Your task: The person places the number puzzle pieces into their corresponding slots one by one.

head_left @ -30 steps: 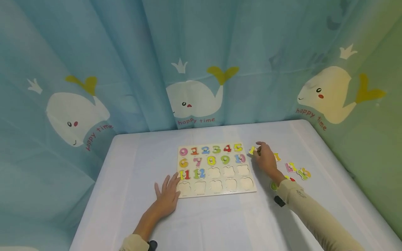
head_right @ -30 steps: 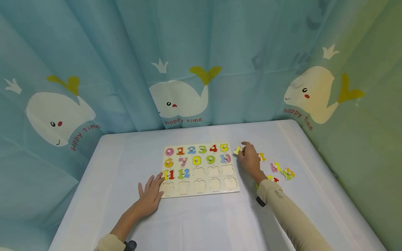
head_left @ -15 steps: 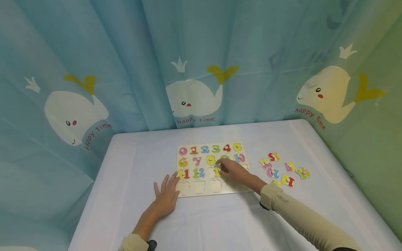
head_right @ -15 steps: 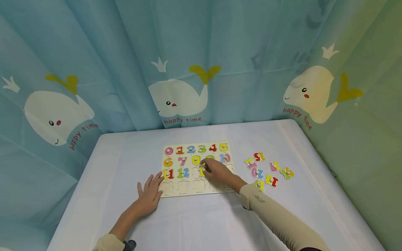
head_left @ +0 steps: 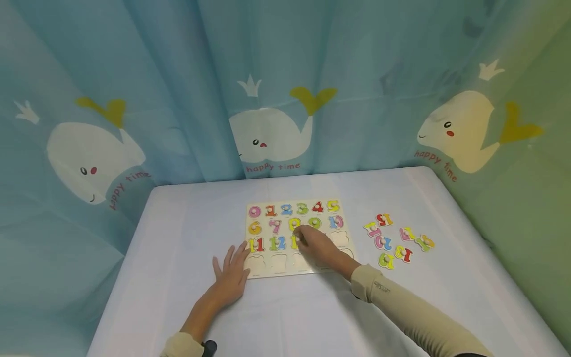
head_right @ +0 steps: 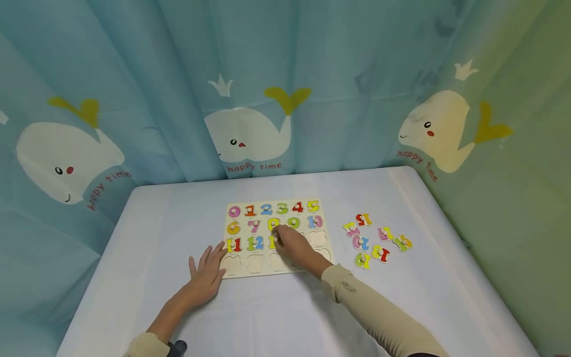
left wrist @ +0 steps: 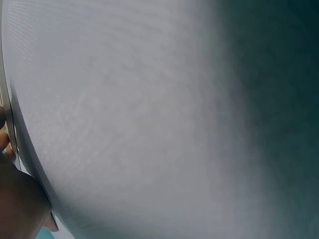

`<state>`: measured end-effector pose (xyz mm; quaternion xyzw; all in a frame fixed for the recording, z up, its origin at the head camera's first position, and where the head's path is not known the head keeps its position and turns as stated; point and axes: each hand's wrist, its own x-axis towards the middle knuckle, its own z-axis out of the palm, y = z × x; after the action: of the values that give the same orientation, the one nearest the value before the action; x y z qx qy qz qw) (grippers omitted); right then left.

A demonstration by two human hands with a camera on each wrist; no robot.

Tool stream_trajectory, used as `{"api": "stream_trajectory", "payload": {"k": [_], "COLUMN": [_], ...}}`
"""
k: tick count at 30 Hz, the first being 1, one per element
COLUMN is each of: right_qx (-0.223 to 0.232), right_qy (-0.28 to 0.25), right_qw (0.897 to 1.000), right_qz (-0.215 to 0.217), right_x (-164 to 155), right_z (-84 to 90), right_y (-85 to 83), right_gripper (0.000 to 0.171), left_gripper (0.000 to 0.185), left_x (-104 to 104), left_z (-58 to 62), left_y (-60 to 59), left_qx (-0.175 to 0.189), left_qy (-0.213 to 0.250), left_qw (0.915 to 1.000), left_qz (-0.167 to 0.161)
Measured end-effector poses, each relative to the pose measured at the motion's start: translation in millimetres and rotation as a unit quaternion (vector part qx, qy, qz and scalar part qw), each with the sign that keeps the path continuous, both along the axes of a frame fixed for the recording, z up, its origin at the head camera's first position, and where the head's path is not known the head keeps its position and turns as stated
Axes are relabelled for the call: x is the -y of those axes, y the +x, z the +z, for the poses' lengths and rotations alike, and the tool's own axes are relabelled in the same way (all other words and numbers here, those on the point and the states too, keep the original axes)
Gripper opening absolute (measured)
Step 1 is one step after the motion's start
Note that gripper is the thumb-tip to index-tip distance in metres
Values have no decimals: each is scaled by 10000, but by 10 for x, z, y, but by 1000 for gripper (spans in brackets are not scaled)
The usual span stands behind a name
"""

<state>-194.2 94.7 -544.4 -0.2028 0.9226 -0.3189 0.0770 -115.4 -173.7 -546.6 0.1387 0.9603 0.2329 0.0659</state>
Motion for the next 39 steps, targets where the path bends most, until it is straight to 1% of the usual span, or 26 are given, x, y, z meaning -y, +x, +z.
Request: {"api": "stream_trajectory", "payload": {"k": [3, 7, 10, 13, 16, 18, 20, 23, 25, 27, 29, 31, 33, 35, 37, 39], "right_qx": [22, 346, 519, 481, 361, 312, 333, 245, -4, -345, -703, -894, -972, -986, -957, -868], "right_qy": [-135, -458, -630, -668, -657, -700, -755, -792, -735, -614, -459, -328, -265, -229, -275, -280], "right_qw": [9999, 9983, 9967, 9966, 9972, 9970, 9962, 9954, 9952, 9937, 9889, 9825, 9762, 9718, 9713, 9738], "right_qz": [-20, -32, 25, 74, -10, -135, -287, -483, -641, -875, -1230, -1599, -1921, -2130, -2160, -2083], "right_x": [7, -40, -87, -147, -227, -293, -368, -504, -603, -711, -826, -953, -1097, -1250, -1404, -1543], "right_z": [-11, -29, -21, 4, 31, 42, 49, 34, 13, -6, -24, -27, -16, 9, 39, 69], "right_y": [11, 11, -3, -17, -25, -28, -20, -24, -33, -55, -81, -101, -118, -126, -125, -127], "right_gripper": [33, 39, 44, 48, 48, 47, 45, 42, 38, 34, 31, 30, 30, 30, 30, 30], "left_gripper": [51, 51, 51, 51, 50, 50, 50, 50, 49, 50, 50, 51, 51, 51, 51, 51], "left_x": [20, 24, 22, 17, 14, 18, 18, 19, 14, 12, 11, 13, 15, 15, 13, 9], "left_z": [-1, -2, 1, 7, 17, 18, 20, 10, 0, -23, -42, -53, -49, -33, -13, 2], "left_y": [6, 10, 6, -5, -11, -15, -3, 22, 46, 64, 78, 89, 90, 84, 73, 62], "left_qx": [-6, 44, -10, -81, -152, -161, -154, -158, -183, -166, -144, -73, -70, -102, -136, -165], "left_qy": [-2, -27, -31, -49, -33, -31, -21, 9, 44, 37, 24, -35, -32, 15, 33, 40], "left_qw": [10000, 10000, 10000, 9999, 9999, 9998, 9998, 9998, 9998, 9998, 9999, 10000, 10000, 9999, 9999, 9999], "left_qz": [-20, -41, -39, -49, -75, -88, -89, -76, -58, -40, -20, 0, 7, 11, 0, -19]}}
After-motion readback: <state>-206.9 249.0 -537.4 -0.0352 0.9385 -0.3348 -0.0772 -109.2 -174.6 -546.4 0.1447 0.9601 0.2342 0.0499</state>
